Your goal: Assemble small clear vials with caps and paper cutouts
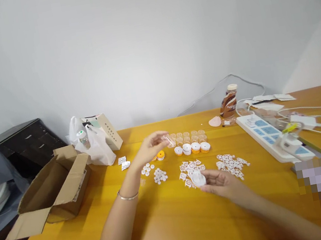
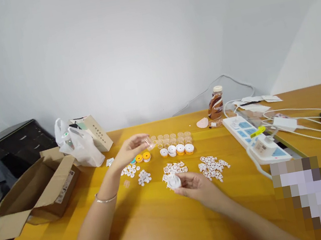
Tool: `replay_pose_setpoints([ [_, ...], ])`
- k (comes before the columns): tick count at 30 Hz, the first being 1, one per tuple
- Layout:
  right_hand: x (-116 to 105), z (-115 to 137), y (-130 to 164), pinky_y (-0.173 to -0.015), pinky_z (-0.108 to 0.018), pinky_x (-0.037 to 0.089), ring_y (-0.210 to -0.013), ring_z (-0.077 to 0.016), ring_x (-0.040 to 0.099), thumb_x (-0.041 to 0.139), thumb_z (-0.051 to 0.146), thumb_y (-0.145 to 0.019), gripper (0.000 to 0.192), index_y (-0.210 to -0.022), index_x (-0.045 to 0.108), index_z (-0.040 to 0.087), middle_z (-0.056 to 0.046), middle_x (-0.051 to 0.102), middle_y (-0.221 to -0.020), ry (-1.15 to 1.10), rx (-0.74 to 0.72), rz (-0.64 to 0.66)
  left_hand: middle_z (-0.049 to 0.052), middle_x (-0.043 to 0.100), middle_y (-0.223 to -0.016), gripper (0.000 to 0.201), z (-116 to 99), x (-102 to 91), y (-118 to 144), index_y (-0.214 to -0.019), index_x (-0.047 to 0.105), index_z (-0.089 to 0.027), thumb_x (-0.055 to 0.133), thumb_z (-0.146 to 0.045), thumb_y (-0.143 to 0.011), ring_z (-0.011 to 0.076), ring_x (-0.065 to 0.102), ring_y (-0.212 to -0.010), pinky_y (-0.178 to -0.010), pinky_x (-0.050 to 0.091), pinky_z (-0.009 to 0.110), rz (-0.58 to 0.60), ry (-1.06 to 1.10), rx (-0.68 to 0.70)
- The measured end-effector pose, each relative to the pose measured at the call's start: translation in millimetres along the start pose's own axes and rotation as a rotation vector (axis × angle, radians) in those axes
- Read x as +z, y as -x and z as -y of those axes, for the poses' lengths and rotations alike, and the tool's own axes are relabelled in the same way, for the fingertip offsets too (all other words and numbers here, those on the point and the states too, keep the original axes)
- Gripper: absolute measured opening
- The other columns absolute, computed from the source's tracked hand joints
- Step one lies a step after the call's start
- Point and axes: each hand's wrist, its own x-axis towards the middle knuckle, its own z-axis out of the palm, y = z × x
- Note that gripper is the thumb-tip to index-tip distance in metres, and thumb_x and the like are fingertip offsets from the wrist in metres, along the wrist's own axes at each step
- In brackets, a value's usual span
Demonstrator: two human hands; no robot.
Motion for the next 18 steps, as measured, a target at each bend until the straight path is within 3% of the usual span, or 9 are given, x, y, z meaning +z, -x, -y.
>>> replay_pose_setpoints([
  [1, 0.3, 8.9, -0.9, -0.086, -0.041, 0.047, -0.087, -0.0226, 0.063, 0.077, 0.038, -0.057, 0.044, -0.095, 0.065, 0.020, -0.006, 0.070, -0.091, 0.012, -0.002, -0.012, 0.007, 0.065, -0.094, 0.034, -15.6, 0.5, 9.2, -0.111, 0.054, -0.017, 0.058, -0.026, -0.079, 0.0135, 0.061, -0.081, -0.075, 0.049, 0.027, 0.115, 0.067, 0.041],
  [3, 3.1, 27.8, -2.1, -0.086, -0.040, 0.047, -0.089, -0.0227, 0.063, 0.075, 0.038, -0.061, 0.041, -0.096, 0.065, 0.020, -0.006, 0.070, -0.094, 0.057, -0.005, 0.014, 0.006, 0.065, -0.093, 0.034, -42.7, 3.0, 25.5, -0.109, 0.056, -0.017, 0.061, -0.026, -0.077, 0.0131, 0.060, -0.082, -0.077, 0.048, 0.027, 0.213, 0.086, 0.125],
  [6, 10.3, 53.9, -2.8, -0.084, -0.038, 0.048, -0.089, -0.0218, 0.063, 0.071, 0.036, -0.065, 0.039, -0.100, 0.065, 0.020, -0.006, 0.069, -0.097, 0.103, -0.020, 0.060, 0.006, 0.064, -0.094, 0.034, -66.8, 8.6, 40.1, -0.108, 0.058, -0.018, 0.063, -0.025, -0.075, 0.0141, 0.058, -0.086, -0.083, 0.046, 0.029, 0.202, 0.019, 0.174],
  [11, 17.9, 74.9, -3.1, -0.077, -0.031, 0.049, -0.083, -0.0178, 0.064, 0.071, 0.032, -0.066, 0.036, -0.099, 0.065, 0.020, -0.004, 0.069, -0.093, 0.082, -0.032, 0.115, 0.005, 0.064, -0.093, 0.035, -73.8, 13.6, 44.1, -0.110, 0.057, -0.018, 0.063, -0.026, -0.076, 0.0137, 0.058, -0.085, -0.081, 0.046, 0.029, 0.096, 0.019, 0.229],
  [18, 20.4, 79.4, 1.7, -0.064, -0.025, 0.050, -0.066, -0.0125, 0.061, 0.072, 0.030, -0.065, 0.031, -0.095, 0.067, 0.021, 0.000, 0.067, -0.075, 0.061, -0.007, 0.119, 0.004, 0.066, -0.091, 0.034, -75.6, 18.6, 46.7, -0.104, 0.061, -0.018, 0.066, -0.029, -0.072, 0.0132, 0.058, -0.083, -0.079, 0.046, 0.026, 0.151, -0.076, 0.242],
])
